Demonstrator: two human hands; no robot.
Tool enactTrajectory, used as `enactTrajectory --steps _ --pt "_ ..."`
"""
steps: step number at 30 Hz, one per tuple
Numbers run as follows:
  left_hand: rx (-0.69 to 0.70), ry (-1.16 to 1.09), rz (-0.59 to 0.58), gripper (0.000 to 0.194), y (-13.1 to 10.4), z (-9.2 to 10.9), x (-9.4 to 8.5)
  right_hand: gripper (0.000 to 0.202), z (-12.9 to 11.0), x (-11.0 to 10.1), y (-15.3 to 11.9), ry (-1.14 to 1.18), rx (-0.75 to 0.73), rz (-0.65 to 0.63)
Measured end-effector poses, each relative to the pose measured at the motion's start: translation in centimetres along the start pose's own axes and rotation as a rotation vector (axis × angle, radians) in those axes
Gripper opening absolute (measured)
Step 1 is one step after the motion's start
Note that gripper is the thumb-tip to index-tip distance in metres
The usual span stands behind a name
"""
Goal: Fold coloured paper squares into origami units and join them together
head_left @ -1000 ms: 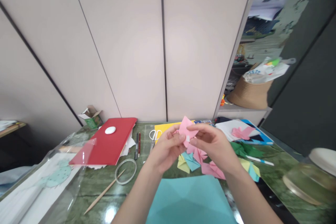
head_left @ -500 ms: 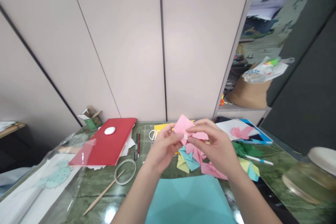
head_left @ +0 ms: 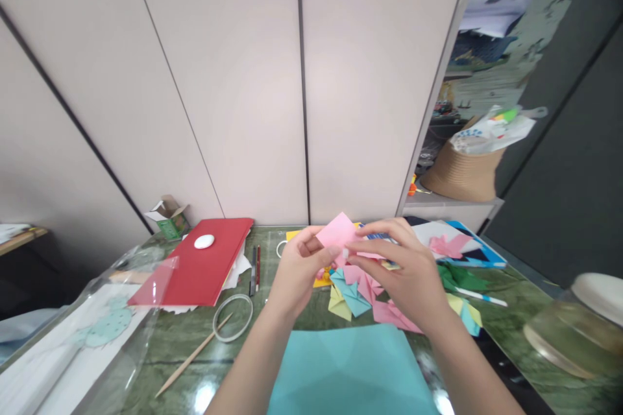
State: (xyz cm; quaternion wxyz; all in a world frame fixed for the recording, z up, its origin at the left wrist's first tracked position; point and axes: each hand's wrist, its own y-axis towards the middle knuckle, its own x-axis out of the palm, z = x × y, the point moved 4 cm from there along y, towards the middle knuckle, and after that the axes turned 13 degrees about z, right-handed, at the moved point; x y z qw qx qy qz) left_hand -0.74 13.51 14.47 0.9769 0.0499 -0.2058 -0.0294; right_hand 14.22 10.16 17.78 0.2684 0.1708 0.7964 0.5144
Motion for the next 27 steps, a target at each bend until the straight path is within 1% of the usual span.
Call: enactTrajectory --steps 6,10,14,20,24,27 --pt "0.01 0.002 -0.007 0.023 -0.08 0.21 0.06 0.01 0.11 0.33 0.05 -0.024 -0.031 0.005" --pt "-0.002 0.017 -0.006 0.022 -0.17 0.42 0.13 0.011 -0.13 0.21 -0.03 -0.066 -0.112 0.029" --pt "-0.031 0.027 0.015 0.022 -0.11 0.46 0.04 0.007 -0.37 0.01 -0.01 -0.074 -0.168 0.03" --pt "-0.041 -0.003 -0.014 0.02 -0.19 0.52 0.15 0.003 -0.48 0.0 0.09 -0.082 -0.16 0.023" --pt "-0.05 -0.011 -0.013 0.021 -0.23 0.47 0.18 0.003 -0.51 0.1 0.04 -0.097 -0.155 0.009" --pt "-0.051 -0.022 -0.014 0.021 -0.18 0.45 0.16 0.005 -0.65 0.1 -0.02 -0.103 -0.166 0.024"
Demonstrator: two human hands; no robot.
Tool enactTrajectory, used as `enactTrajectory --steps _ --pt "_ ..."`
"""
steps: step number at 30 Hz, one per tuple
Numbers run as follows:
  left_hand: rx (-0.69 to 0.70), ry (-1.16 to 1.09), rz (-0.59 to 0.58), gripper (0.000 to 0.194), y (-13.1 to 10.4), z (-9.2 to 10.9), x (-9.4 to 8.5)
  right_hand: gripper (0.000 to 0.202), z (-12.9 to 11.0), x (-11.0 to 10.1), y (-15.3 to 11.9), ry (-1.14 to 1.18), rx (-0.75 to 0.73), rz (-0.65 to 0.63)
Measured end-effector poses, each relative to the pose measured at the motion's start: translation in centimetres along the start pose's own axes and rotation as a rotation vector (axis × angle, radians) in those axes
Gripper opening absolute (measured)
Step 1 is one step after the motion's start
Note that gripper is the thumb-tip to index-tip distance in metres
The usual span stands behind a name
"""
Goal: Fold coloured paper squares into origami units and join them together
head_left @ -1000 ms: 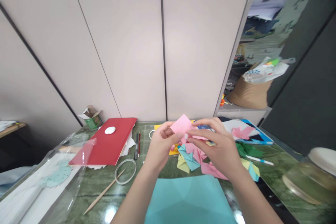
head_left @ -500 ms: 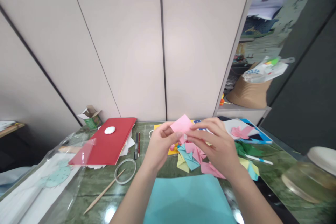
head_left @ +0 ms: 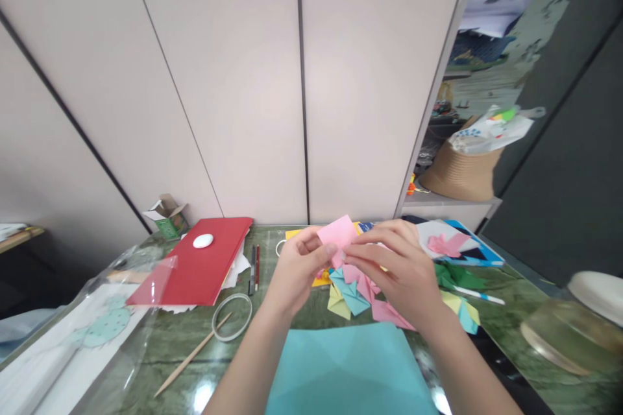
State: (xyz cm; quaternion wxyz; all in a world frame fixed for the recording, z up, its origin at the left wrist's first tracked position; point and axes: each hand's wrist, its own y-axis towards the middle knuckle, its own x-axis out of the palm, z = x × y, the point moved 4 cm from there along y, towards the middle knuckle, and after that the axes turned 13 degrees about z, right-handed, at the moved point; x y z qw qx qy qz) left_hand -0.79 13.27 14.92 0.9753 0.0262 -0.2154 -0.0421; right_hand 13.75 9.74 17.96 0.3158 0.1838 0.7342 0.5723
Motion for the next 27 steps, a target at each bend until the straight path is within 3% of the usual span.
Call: enactTrajectory --steps 10,27 --pt "-0.004 -0.031 -0.025 0.02 0.09 -0.13 0.02 0.006 -0.34 0.21 -0.22 -0.025 -0.092 0.016" --pt "0.002 0.023 0.004 0.021 0.34 -0.28 -0.19 0.015 -0.76 0.6 -0.54 -0.16 -0.254 -0.072"
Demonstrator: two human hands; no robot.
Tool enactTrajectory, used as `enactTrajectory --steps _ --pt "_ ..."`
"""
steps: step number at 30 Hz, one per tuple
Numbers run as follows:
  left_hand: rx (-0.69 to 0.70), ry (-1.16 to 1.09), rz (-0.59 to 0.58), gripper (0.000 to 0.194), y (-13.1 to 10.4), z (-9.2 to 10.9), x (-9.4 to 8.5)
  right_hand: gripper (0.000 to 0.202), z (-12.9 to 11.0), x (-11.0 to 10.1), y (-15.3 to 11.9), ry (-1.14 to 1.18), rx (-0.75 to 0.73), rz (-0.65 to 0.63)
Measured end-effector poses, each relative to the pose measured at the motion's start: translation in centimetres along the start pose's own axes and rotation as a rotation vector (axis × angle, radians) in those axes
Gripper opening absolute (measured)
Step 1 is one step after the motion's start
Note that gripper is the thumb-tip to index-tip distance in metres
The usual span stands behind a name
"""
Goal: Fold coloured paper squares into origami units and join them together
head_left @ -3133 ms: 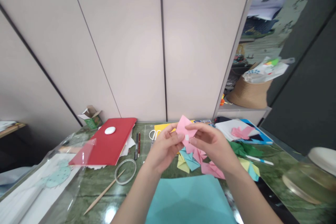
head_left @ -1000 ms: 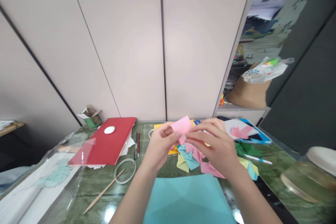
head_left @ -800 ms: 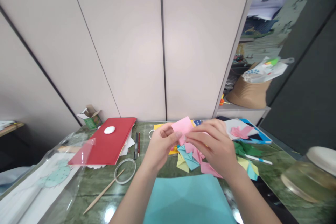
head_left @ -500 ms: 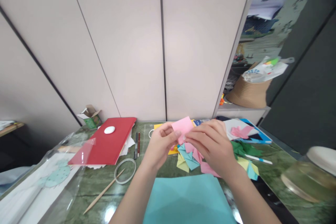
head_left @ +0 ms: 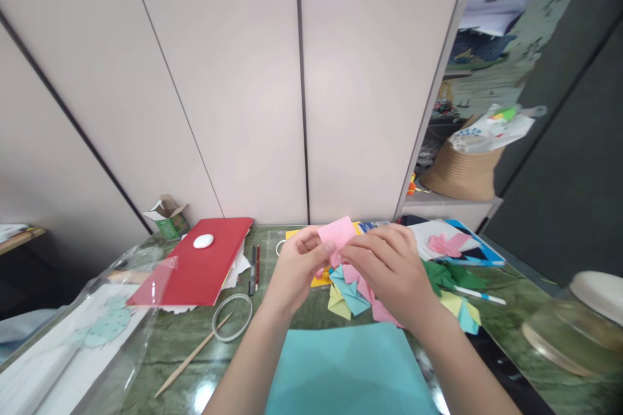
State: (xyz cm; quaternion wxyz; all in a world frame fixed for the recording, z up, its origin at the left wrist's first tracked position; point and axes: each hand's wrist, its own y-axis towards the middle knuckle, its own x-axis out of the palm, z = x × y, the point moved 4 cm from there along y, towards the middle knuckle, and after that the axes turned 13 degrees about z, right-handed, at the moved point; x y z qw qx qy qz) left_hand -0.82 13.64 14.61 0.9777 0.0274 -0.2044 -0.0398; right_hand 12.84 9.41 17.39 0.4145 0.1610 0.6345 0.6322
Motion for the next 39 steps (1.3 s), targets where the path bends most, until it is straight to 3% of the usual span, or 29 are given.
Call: enactTrajectory --steps 6,15,26,39 --pt "-0.022 -0.043 -0.037 0.02 0.1 -0.1 0.3 0.014 -0.5 0.6 0.0 -0.007 -0.065 -0.063" --pt "0.001 0.066 -0.01 0.019 0.0 0.1 0.2 0.015 0.3 1.2 -0.4 0.226 0.223 -0.126" --pt "0.058 0.144 0.012 0.018 0.0 0.0 -0.1 0.016 0.2 1.0 0.0 0.25 0.327 -0.164" --pt "0.174 0.25 0.031 0.021 0.1 0.2 -0.4 0.009 2.1 0.4 -0.5 0.119 0.491 0.016"
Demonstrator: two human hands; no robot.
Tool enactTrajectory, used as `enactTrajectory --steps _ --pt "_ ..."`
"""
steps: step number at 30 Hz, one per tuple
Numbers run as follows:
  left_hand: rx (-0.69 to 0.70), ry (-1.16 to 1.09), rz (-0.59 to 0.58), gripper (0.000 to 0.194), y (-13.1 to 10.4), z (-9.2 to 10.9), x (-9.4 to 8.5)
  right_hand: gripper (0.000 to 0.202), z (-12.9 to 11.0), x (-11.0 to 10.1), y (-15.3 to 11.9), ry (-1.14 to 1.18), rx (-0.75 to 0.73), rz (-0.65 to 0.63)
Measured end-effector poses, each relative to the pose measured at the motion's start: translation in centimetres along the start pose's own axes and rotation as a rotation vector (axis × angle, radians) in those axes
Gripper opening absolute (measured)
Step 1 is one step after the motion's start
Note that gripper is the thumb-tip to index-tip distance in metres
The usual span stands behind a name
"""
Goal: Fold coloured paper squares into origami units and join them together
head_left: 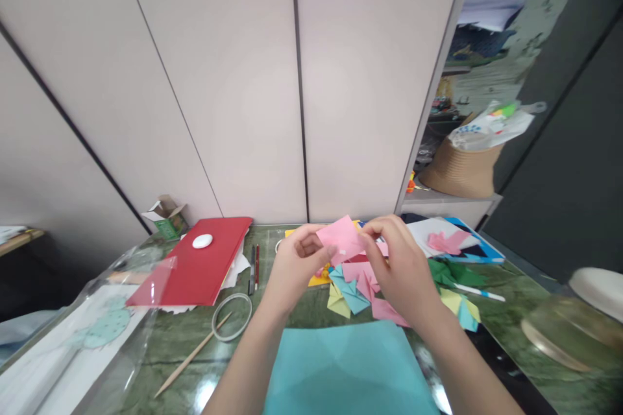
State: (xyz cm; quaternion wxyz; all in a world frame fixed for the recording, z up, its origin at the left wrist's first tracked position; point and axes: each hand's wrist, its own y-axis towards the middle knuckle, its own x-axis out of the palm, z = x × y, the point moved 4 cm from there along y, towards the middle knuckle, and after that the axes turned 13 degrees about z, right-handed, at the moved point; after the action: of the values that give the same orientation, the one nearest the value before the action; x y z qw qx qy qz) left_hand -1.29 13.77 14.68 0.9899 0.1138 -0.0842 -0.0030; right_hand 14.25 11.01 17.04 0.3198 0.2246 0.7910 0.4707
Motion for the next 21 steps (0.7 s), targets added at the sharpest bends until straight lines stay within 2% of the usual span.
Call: enactTrajectory --steps 2,6,10,18,21 --pt "0.008 0.011 0.0 0.02 0.1 -0.1 -0.1 0.008 -0.2 -0.2 0.1 0.02 -0.022 -0.01" --pt "0.014 0.016 -0.005 0.019 0.0 -0.2 -0.2 0.003 -1.4 -0.3 0.0 0.065 -0.161 -0.061" --pt "0.026 0.01 -0.016 0.02 -0.1 -0.1 -0.1 0.002 -1.7 0.0 -0.3 0.004 -0.213 -0.048" --pt "0.024 0.068 0.004 0.022 -0.2 -0.1 0.2 0.01 -0.6 -0.1 0.0 -0.05 -0.04 0.051" --pt "0.03 0.046 0.017 0.022 -0.1 0.0 -0.1 0.01 0.3 -0.6 1.2 -0.073 0.05 0.028"
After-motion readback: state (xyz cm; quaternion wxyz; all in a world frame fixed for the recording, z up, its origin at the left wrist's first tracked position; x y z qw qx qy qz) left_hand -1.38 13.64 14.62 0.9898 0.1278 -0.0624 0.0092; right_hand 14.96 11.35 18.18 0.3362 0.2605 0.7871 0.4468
